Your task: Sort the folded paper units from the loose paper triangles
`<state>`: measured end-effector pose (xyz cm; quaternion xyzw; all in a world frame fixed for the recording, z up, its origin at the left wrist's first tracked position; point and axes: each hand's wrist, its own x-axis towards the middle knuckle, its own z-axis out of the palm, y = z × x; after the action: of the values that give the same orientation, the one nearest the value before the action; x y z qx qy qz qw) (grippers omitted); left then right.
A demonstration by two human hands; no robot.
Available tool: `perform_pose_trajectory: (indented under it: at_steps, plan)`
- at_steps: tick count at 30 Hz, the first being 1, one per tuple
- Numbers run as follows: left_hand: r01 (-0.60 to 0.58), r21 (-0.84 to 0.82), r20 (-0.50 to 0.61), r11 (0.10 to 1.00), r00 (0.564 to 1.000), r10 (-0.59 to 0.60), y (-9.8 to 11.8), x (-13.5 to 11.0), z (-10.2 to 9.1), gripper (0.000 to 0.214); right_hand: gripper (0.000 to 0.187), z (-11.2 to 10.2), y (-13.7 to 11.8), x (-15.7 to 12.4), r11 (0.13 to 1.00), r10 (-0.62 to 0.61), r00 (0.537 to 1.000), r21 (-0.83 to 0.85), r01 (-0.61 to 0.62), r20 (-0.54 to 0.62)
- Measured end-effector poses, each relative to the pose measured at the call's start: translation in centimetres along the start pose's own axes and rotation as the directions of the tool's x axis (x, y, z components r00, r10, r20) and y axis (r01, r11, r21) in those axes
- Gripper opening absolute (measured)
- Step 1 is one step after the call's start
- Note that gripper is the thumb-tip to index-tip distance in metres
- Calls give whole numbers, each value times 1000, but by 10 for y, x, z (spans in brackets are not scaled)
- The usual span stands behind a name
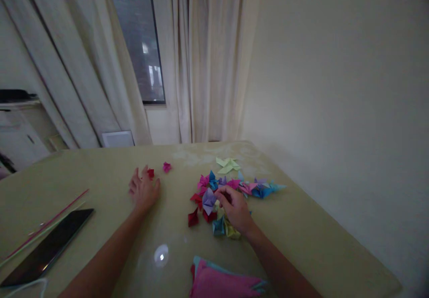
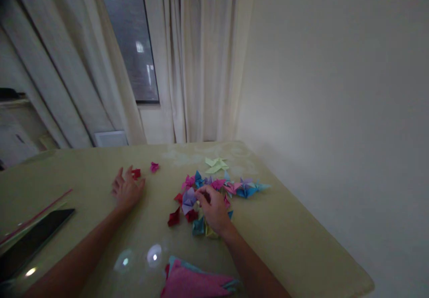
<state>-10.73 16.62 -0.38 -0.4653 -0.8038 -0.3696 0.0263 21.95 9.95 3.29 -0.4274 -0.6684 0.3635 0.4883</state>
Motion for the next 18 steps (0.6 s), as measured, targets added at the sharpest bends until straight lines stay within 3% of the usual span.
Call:
perform_pose_trajectory:
  at_steps: [4,9,15,18]
  plan:
    - [155,-25,48,988,987,-154,-2,26,7,54,23,3,2,0,999,13,1000,38,-13,-7]
    - [123,-117,113,986,988,-110,-11,27,2,32,30,0,9,3,996,41,999,86,-39,-22]
    - [44,-256,97,966,995,-19,-27,-17,-18,25,37,-2,11,9,993,41,997,113,-33,-72]
    - [-19,-367,140,930,987,75,-32,-48,-31,24,31,13,2,25,1000,-22,1000,15,22,0]
